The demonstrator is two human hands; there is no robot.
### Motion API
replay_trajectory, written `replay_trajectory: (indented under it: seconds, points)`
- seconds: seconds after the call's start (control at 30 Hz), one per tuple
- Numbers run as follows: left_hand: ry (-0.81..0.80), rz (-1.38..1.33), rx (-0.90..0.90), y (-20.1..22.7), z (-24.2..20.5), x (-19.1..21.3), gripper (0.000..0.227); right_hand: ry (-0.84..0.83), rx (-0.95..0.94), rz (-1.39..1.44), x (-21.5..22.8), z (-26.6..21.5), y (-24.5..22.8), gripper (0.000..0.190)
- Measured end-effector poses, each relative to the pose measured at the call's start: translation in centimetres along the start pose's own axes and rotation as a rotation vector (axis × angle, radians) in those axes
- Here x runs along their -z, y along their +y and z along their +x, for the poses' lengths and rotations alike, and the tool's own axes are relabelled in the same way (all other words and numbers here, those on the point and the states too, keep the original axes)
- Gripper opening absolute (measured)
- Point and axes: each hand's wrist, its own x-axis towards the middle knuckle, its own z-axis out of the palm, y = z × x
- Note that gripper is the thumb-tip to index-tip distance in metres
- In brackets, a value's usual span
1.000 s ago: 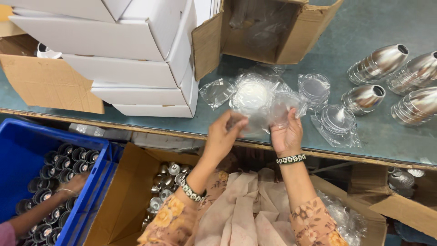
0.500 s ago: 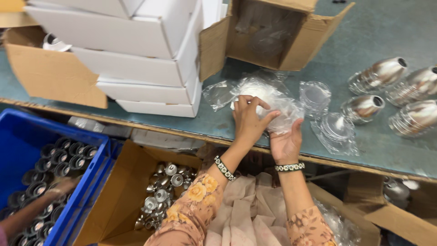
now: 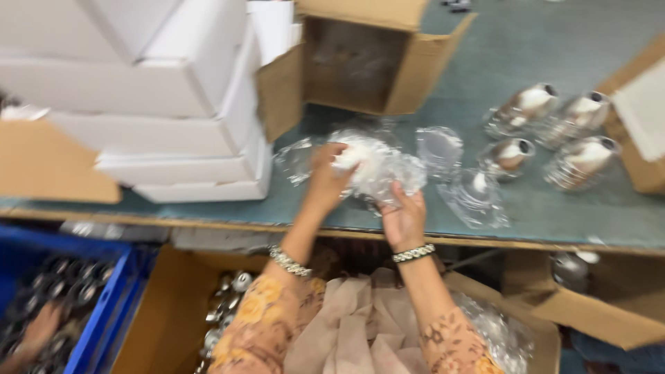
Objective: The person wraps small metallic cone-shaped objects in clear plastic bags on a workbench. They repeatedly pick up an object, place it into a bag, and set the wrapped item aside. The person also handles stacks of white boxes and other packaging materials nearby.
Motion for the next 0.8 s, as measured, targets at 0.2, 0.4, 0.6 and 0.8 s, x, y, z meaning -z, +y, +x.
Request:
replay_trajectory:
  seconds: [0.2, 0.4, 0.6, 0.8]
  points:
    - [-0.072, 0.772, -0.031, -0.1, -0.9, 6.3, 0.035, 0.027, -0.041, 0.053, 0.7, -0.1, 0.1, 0.043]
    - [0.077, 0.233, 0.086, 1.4, -1.1, 6.9, 0.015, -0.038, -0.030, 0.033, 0.1, -0.2, -0.3, 0.040]
    - [0.094, -0.404, 0.309, 1.4, -0.3, 5.7, 0.015, 0.016, -0.029, 0.026, 0.0, -0.2, -0.2, 0.044]
    - [0.017, -0.689, 0.411, 1.5, -0.5, 4.9, 0.017, 0.039, -0.041, 0.051, 0.3, 0.0, 0.0, 0.042]
